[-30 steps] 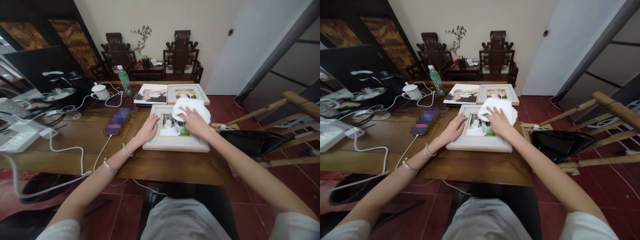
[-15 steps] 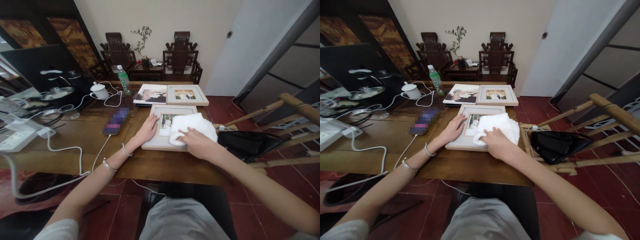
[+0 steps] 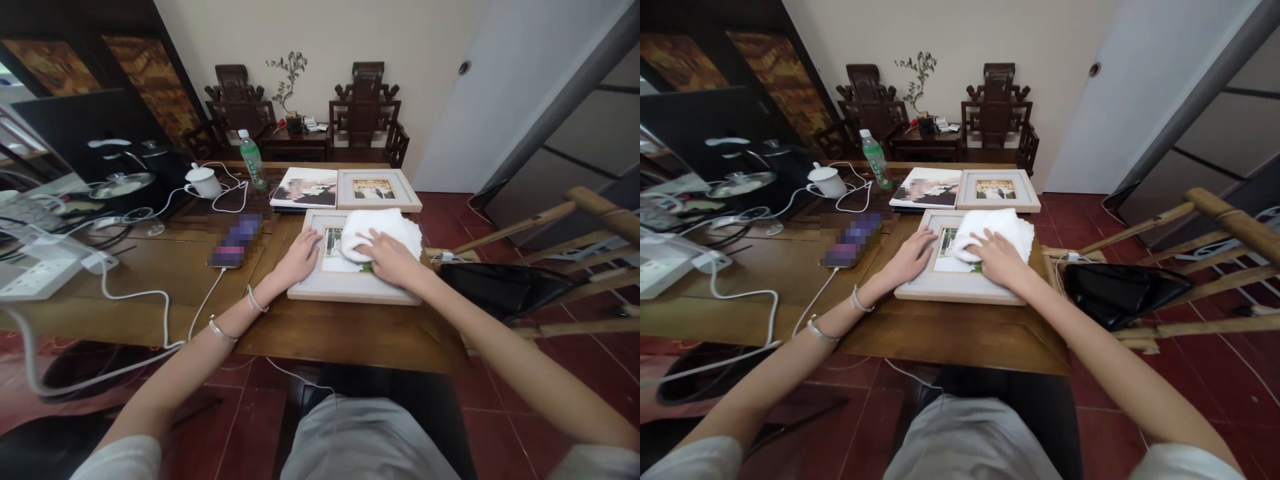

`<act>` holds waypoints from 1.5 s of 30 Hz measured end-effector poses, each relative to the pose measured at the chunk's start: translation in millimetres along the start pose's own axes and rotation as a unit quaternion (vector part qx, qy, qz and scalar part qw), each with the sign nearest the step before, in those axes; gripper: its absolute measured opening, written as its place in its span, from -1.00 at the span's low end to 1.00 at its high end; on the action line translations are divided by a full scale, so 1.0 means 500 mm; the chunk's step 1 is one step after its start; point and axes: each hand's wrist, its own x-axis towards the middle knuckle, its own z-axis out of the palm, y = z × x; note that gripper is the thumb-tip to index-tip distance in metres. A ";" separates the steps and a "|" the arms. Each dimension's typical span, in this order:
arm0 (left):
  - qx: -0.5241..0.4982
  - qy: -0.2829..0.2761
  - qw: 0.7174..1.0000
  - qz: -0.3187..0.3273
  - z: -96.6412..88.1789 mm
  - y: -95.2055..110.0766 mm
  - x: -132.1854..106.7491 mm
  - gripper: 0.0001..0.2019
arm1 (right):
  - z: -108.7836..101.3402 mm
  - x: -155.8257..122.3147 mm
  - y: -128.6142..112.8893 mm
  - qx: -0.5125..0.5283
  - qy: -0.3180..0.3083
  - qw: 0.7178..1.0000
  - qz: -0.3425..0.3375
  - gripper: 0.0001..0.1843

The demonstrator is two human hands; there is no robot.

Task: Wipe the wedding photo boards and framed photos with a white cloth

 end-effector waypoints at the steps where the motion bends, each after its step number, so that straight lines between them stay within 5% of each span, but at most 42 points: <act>1: 0.000 -0.001 1.000 0.000 -0.001 0.000 0.000 -0.66 | 0.005 0.013 0.016 -0.008 0.014 1.000 0.006 -0.29; 5: 0.001 -0.004 1.000 0.000 -0.002 -0.001 0.001 -0.66 | 0.019 0.048 0.048 -0.036 0.027 0.998 0.042 -0.25; 9: 0.002 -0.002 1.000 0.003 -0.001 -0.002 0.001 -0.67 | 0.018 0.048 0.031 -0.050 -0.021 0.998 0.042 -0.26; 21: -0.006 0.005 1.000 0.001 0.001 0.002 0.000 -0.66 | -0.085 -0.086 -0.085 0.049 -0.123 0.988 -0.076 -0.36; 35: 0.011 -0.009 1.000 0.000 -0.004 0.002 0.000 -0.66 | 0.018 0.036 0.046 -0.004 0.013 1.000 0.020 -0.28; 40: 0.008 -0.003 1.000 0.007 -0.002 -0.001 0.001 -0.67 | 0.012 0.024 0.004 -0.025 -0.019 0.999 0.027 -0.36; 45: 0.009 0.001 1.000 0.013 0.000 -0.002 0.001 -0.67 | -0.043 -0.046 -0.057 0.040 -0.101 0.994 -0.026 -0.33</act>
